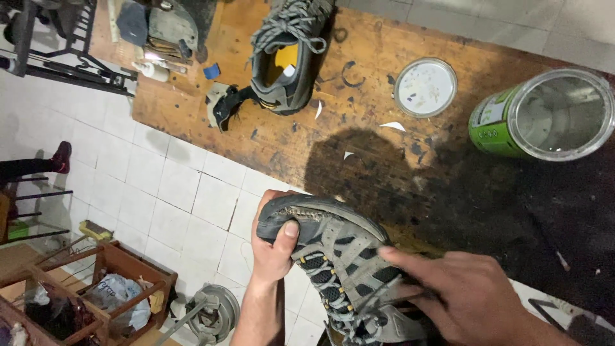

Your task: Applying adhesive to the detached toe area of a hiking shoe using a small brush at a workbench.

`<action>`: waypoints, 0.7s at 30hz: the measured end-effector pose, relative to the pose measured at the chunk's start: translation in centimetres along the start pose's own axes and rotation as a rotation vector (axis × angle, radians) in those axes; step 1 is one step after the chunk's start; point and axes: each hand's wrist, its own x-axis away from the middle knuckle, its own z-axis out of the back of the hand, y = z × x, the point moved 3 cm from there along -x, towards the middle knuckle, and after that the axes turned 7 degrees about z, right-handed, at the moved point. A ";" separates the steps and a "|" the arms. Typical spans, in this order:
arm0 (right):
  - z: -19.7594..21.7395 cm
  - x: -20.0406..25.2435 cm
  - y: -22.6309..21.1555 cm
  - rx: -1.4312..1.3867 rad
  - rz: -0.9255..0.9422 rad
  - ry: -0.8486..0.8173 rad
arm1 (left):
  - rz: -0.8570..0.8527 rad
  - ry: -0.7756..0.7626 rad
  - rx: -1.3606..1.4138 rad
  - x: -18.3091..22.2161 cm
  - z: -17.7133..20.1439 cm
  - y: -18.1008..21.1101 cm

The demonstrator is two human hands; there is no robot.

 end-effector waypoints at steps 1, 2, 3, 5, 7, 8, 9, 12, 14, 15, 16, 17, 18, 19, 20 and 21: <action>-0.4 1.6 1.2 0.002 0.006 0.000 | -0.006 0.003 -0.001 -0.1 -0.2 0.5; -0.8 3.3 3.1 -0.132 -0.231 0.014 | -0.014 -0.011 0.013 -0.2 -0.5 1.0; -1.2 5.3 5.0 -0.265 -0.469 0.028 | -0.022 -0.025 0.027 -0.3 -0.8 1.4; -1.8 9.2 9.0 -0.251 -0.418 0.081 | -0.022 -0.009 0.021 -0.3 -0.6 1.2; -1.4 10.9 9.7 -0.236 -0.373 0.133 | -0.017 0.003 0.017 -0.3 -0.4 0.9; -0.5 10.8 8.8 -0.295 -0.484 0.294 | -0.011 0.021 -0.012 -0.4 -0.2 0.7; 0.3 10.8 7.9 -0.352 -0.594 0.456 | -0.005 0.040 -0.040 -0.4 -0.1 0.4; 5.1 10.4 7.2 -0.219 -0.430 0.498 | 0.048 0.099 -0.062 -0.3 0.9 -0.8; 7.7 10.5 6.5 -0.180 -0.506 0.590 | 0.053 0.109 -0.057 0.1 1.7 -1.3; 9.1 10.7 6.1 -0.174 -0.552 0.672 | 0.049 0.146 -0.087 0.2 2.2 -1.6; 10.9 9.4 4.8 -0.139 -0.575 0.683 | 0.061 0.121 -0.055 0.2 2.0 -1.7; 12.8 7.8 3.3 0.100 -0.517 0.676 | 0.075 0.156 -0.058 0.2 2.0 -1.8; 14.2 5.8 2.1 0.322 -0.449 0.652 | 0.088 0.200 -0.074 0.3 2.3 -1.6; 15.1 5.8 3.5 0.342 -0.467 0.652 | 0.099 0.184 -0.056 0.1 1.9 -1.5; 15.7 5.3 4.7 0.434 -0.366 0.601 | 0.126 0.206 -0.075 0.0 1.8 -1.3; 16.3 4.8 5.9 0.521 -0.265 0.543 | 0.153 0.229 -0.095 -0.1 1.7 -1.1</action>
